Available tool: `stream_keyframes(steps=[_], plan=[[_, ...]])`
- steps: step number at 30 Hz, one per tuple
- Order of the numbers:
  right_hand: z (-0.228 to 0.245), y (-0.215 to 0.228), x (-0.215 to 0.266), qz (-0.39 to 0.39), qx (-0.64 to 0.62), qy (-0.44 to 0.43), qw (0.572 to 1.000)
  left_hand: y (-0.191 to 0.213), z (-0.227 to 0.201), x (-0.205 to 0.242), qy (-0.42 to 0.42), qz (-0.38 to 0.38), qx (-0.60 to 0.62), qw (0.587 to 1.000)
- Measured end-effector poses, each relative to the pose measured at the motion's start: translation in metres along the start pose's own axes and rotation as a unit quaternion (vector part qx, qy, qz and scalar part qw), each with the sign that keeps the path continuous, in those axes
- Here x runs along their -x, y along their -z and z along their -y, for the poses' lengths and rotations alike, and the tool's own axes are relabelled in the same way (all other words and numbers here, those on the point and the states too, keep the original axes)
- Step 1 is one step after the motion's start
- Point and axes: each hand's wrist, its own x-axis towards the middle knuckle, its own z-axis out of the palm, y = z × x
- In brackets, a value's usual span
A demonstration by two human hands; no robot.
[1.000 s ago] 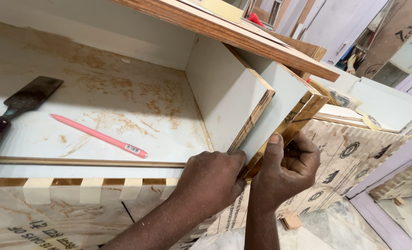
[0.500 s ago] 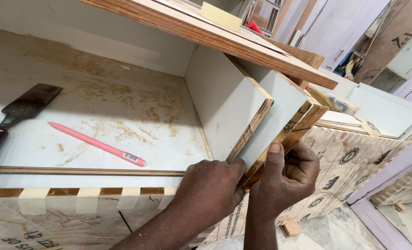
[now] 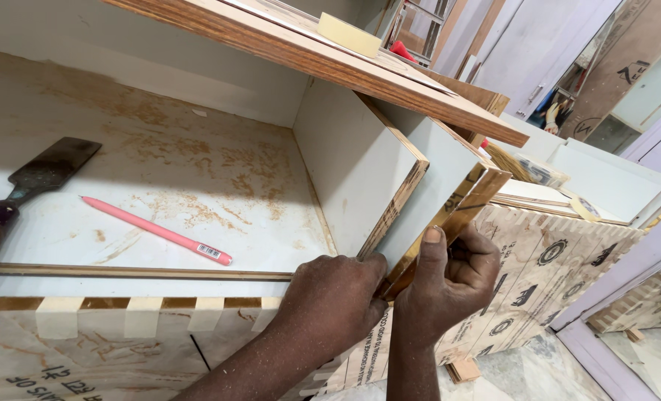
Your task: The person uses a chisel to clean a groove in a wooden furniture frame. They then apply glue to a white plastic strip and insert it into the groove, pressing it into place. The person also handles a small wooden piece and a brush during the process.
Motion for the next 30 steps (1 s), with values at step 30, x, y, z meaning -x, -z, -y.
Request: stream_keyframes(steps=[30], plan=[[0.047, 0.045, -0.182, 0.226, 0.445, 0.681, 0.536, -0.007, -0.002, 0.009, 0.011, -0.042, -0.001, 0.999]])
